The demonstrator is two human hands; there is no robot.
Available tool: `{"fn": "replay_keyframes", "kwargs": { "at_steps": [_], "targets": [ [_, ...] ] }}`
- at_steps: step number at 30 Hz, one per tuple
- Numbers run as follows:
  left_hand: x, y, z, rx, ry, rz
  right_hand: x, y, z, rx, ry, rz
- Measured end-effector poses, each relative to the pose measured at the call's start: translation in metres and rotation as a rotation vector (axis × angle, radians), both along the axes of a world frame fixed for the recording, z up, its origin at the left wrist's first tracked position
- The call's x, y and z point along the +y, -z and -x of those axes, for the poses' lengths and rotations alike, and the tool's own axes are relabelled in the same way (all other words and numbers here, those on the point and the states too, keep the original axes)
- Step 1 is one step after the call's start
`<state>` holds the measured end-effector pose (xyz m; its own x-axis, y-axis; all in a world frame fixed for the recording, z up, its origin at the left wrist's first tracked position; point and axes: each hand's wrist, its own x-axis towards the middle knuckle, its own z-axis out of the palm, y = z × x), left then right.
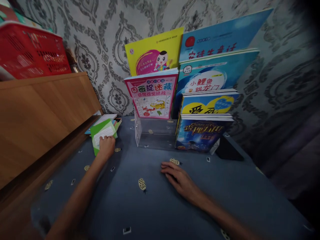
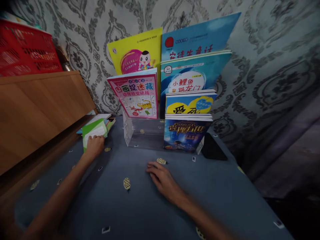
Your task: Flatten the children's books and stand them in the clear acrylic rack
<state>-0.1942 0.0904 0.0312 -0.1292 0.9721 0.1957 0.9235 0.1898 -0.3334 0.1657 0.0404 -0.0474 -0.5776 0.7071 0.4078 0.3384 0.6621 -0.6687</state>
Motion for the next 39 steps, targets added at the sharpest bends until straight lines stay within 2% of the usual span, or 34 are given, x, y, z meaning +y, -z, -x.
{"fn": "replay_keyframes", "kwargs": {
  "at_steps": [5, 9, 11, 14, 17, 18, 22, 28, 33, 39],
  "targets": [
    [-0.004, 0.006, -0.024, -0.023, 0.032, 0.022, -0.001, -0.004, 0.0, -0.011, -0.013, 0.019],
    [0.001, 0.001, -0.022, -0.116, 0.033, 0.015, 0.0, -0.004, 0.0, -0.014, -0.016, 0.013],
    [0.006, -0.002, -0.008, -0.168, -0.011, -0.068, 0.0, -0.003, 0.0, -0.022, -0.018, 0.005],
    [0.013, 0.002, 0.025, -0.201, -0.164, -0.231, 0.0, -0.003, 0.0, -0.033, -0.015, -0.014],
    [0.016, 0.017, 0.057, -0.331, -0.347, -0.236, -0.001, -0.003, 0.0, -0.037, -0.009, -0.022],
    [0.015, 0.022, 0.066, -0.373, -0.36, -0.209, -0.001, -0.004, 0.0, -0.037, -0.008, -0.021],
    [0.01, 0.038, 0.081, -0.398, -0.335, -0.161, -0.001, -0.003, 0.0, -0.029, -0.006, -0.023],
    [-0.001, 0.042, 0.079, -0.376, -0.301, -0.108, -0.001, -0.002, 0.0, -0.023, -0.002, -0.027],
    [-0.014, 0.039, 0.074, -0.341, -0.277, -0.06, -0.001, -0.004, 0.0, -0.025, -0.011, -0.063],
    [-0.027, 0.023, 0.072, -0.35, -0.273, 0.049, -0.001, -0.004, 0.001, -0.011, -0.02, -0.088]
  ]
}}
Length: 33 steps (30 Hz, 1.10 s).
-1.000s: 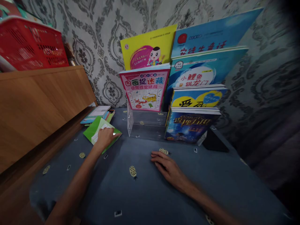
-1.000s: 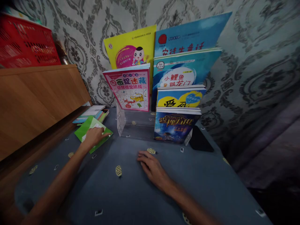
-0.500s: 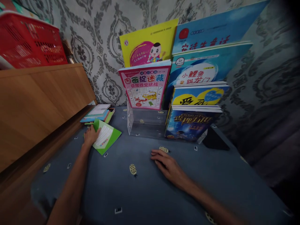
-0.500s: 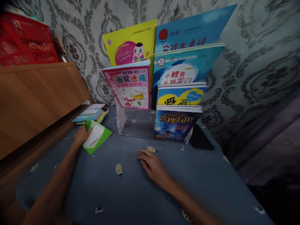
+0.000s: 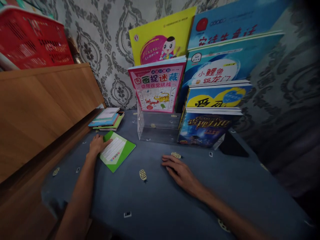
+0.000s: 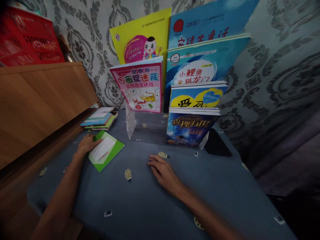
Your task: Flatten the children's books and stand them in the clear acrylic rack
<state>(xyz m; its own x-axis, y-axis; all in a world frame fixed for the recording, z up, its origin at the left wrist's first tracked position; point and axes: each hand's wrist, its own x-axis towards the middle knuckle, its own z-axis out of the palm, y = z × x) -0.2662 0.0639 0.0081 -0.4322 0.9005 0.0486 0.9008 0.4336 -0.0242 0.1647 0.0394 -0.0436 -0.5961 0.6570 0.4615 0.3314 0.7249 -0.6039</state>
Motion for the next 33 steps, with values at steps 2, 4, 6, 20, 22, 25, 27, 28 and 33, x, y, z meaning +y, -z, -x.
{"fn": "replay_keyframes", "kwargs": {
  "at_steps": [2, 4, 6, 20, 22, 25, 27, 28, 33],
  "targets": [
    [-0.003, -0.003, 0.001, -0.016, 0.015, 0.018, 0.0, 0.0, 0.0, 0.002, -0.004, 0.005],
    [-0.005, -0.005, 0.003, -0.029, 0.038, 0.019, 0.0, 0.0, 0.0, 0.0, 0.002, 0.005],
    [-0.007, -0.006, 0.006, -0.05, 0.083, 0.016, -0.001, 0.0, 0.0, -0.007, 0.007, 0.006],
    [-0.001, -0.003, -0.023, -0.626, 0.372, 0.19, -0.004, -0.004, -0.001, 0.002, 0.043, 0.018],
    [-0.002, -0.003, -0.036, -0.723, 0.384, 0.259, -0.005, -0.006, -0.001, -0.002, 0.061, -0.001],
    [-0.003, -0.006, -0.055, -0.804, 0.428, 0.321, -0.006, -0.008, 0.0, -0.002, 0.096, -0.06],
    [-0.005, -0.009, -0.067, -0.835, 0.447, 0.334, -0.007, -0.007, 0.001, 0.005, 0.109, -0.109],
    [-0.006, -0.01, -0.072, -0.845, 0.451, 0.337, -0.007, -0.007, 0.001, 0.007, 0.112, -0.13],
    [-0.009, -0.011, -0.096, -0.845, 0.481, 0.334, -0.003, -0.004, -0.005, -0.035, 0.091, -0.152]
  ]
}}
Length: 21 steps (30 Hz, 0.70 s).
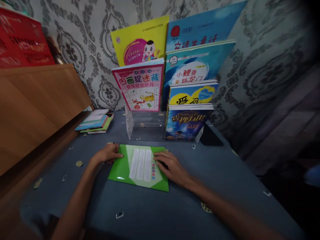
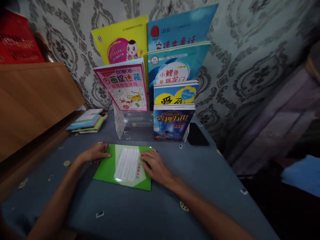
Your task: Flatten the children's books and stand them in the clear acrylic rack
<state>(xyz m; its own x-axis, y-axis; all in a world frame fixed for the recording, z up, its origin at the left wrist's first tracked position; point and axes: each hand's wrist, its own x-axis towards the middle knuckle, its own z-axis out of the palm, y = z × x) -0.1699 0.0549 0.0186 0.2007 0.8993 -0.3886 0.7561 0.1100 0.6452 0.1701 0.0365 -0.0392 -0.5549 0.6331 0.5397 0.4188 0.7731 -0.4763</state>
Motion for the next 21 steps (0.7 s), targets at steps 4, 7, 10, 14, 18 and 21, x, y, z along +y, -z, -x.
{"fn": "replay_keyframes", "kwargs": {
  "at_steps": [4, 7, 10, 14, 18, 21],
  "targets": [
    [-0.002, 0.002, -0.017, 0.012, 0.011, -0.005, 0.007, -0.001, -0.014, -0.058, 0.025, 0.009],
    [-0.003, 0.001, -0.03, 0.05, 0.023, -0.023, 0.009, -0.004, -0.024, -0.107, 0.062, 0.012],
    [-0.006, -0.002, -0.045, 0.076, 0.061, -0.063, 0.009, -0.006, -0.033, -0.152, 0.072, -0.002],
    [-0.011, -0.001, -0.07, 0.128, 0.106, -0.198, 0.009, -0.005, -0.048, -0.219, 0.125, -0.032],
    [-0.014, 0.006, -0.099, 0.225, 0.141, -0.353, 0.01, -0.003, -0.068, -0.263, 0.185, -0.062],
    [-0.014, 0.008, -0.116, 0.238, 0.169, -0.384, 0.009, -0.005, -0.08, -0.29, 0.233, -0.089]
  ]
}}
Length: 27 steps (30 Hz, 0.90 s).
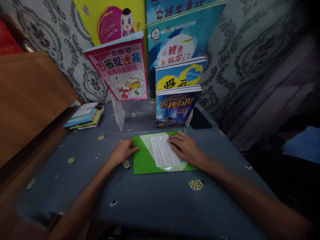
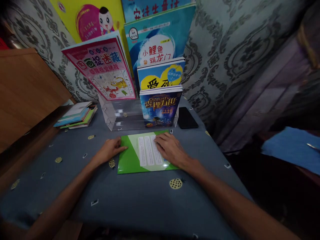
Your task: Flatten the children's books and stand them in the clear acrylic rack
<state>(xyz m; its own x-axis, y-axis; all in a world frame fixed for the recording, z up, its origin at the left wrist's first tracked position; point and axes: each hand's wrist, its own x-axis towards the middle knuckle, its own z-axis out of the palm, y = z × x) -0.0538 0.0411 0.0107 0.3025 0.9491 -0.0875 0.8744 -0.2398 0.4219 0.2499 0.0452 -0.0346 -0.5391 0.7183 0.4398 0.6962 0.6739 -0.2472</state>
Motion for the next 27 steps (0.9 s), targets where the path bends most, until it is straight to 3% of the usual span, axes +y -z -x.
{"fn": "replay_keyframes", "kwargs": {
  "at_steps": [7, 12, 18, 27],
  "targets": [
    [0.01, -0.009, -0.006, 0.061, 0.062, 0.059, -0.01, -0.006, -0.004, -0.044, 0.078, -0.002],
    [0.009, 0.007, -0.005, 0.014, -0.102, -0.18, -0.01, 0.006, 0.002, 0.01, 0.127, -0.005],
    [0.0, 0.031, -0.007, 0.076, 0.009, -0.45, -0.007, 0.019, 0.0, 0.046, 0.127, 0.029],
    [0.004, 0.036, -0.008, 0.081, 0.062, -0.516, -0.007, 0.023, -0.001, -0.007, 0.155, 0.063]
  ]
}}
